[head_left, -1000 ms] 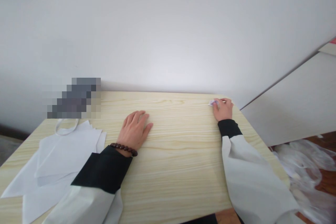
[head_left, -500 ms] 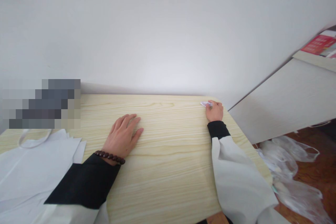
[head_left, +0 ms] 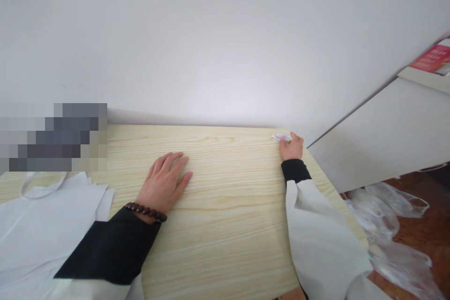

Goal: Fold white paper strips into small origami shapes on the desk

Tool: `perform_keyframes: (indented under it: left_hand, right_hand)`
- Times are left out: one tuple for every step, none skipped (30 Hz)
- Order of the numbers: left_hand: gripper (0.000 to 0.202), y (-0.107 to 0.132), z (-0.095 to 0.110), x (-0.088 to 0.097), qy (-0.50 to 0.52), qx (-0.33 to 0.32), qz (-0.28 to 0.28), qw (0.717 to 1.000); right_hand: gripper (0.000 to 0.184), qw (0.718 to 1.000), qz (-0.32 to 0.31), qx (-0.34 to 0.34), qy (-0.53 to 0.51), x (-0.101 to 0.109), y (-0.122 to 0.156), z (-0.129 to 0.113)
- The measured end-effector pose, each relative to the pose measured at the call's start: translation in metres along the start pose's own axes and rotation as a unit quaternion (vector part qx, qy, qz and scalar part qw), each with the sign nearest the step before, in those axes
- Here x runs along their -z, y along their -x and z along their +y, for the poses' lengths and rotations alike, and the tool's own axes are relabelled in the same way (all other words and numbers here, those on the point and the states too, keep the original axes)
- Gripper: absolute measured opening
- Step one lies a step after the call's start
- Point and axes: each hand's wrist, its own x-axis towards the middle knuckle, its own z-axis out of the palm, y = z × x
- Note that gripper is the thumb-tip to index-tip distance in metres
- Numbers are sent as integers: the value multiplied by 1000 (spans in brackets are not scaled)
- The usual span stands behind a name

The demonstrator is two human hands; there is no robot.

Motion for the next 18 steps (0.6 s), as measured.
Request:
perform_keyframes:
  left_hand:
    - [41, 0, 0, 0, 1, 0, 0, 1000]
    - [40, 0, 0, 0, 3, 1, 0, 1000]
    - [40, 0, 1, 0, 4, 2, -1, 1000]
    - [39, 0, 1, 1, 5, 3, -1, 1000]
    - [39, 0, 1, 1, 7, 5, -2, 1000]
    - [38, 0, 2, 1, 9, 6, -1, 1000]
    - [38, 0, 2, 1, 12, 7, 0, 1000]
    - [38, 0, 2, 1, 14, 8, 1, 1000]
    - [38, 0, 2, 1, 16, 8, 2, 1000]
    - [38, 0, 2, 1, 18, 7, 2, 1000]
    - [39, 0, 1, 1, 18, 7, 3, 1000]
    - [39, 0, 1, 1, 18, 6, 3, 1000]
    - [39, 0, 1, 0, 17, 5, 3, 1000]
    - [39, 0, 1, -1, 14, 5, 3, 1000]
    - [39, 0, 2, -1, 11, 7, 0, 1000]
    - [39, 0, 3, -1, 6, 9, -3, 1000]
    - [40, 0, 4, -1, -2, 12, -10, 1000]
    - [39, 1, 6, 1, -10, 16, -18, 1000]
  right_hand:
    - [50, 1000, 2, -5, 1, 0, 2, 0]
    - [53, 1000, 5, -10, 3, 0, 4, 1]
    - [55, 1000, 8, -15, 5, 1, 6, 1]
    - [57, 1000, 10, -20, 8, 1, 8, 0]
    - [57, 1000, 13, -25, 12, 1, 10, 0]
    - [57, 999, 14, -29, 16, 2, 13, -1]
    - [56, 999, 16, -32, 20, 2, 15, -3]
    - [54, 999, 17, -34, 24, 2, 18, -5]
    - [52, 999, 17, -35, 29, 3, 21, -7]
    - [50, 999, 17, -32, 33, 3, 24, -11]
    - [49, 999, 15, -27, 37, 4, 28, -15]
    - [48, 999, 11, -22, 41, 5, 33, -20]
    - [47, 999, 6, -15, 44, 5, 38, -25]
    - [47, 999, -1, -8, 46, 6, 44, -32]
    - [48, 999, -8, -1, 47, 8, 51, -39]
    - [49, 999, -16, 6, 47, 9, 58, -47]
    - [49, 999, -22, 12, 45, 11, 65, -57]
    - [49, 999, -29, 20, 40, 14, 73, -67]
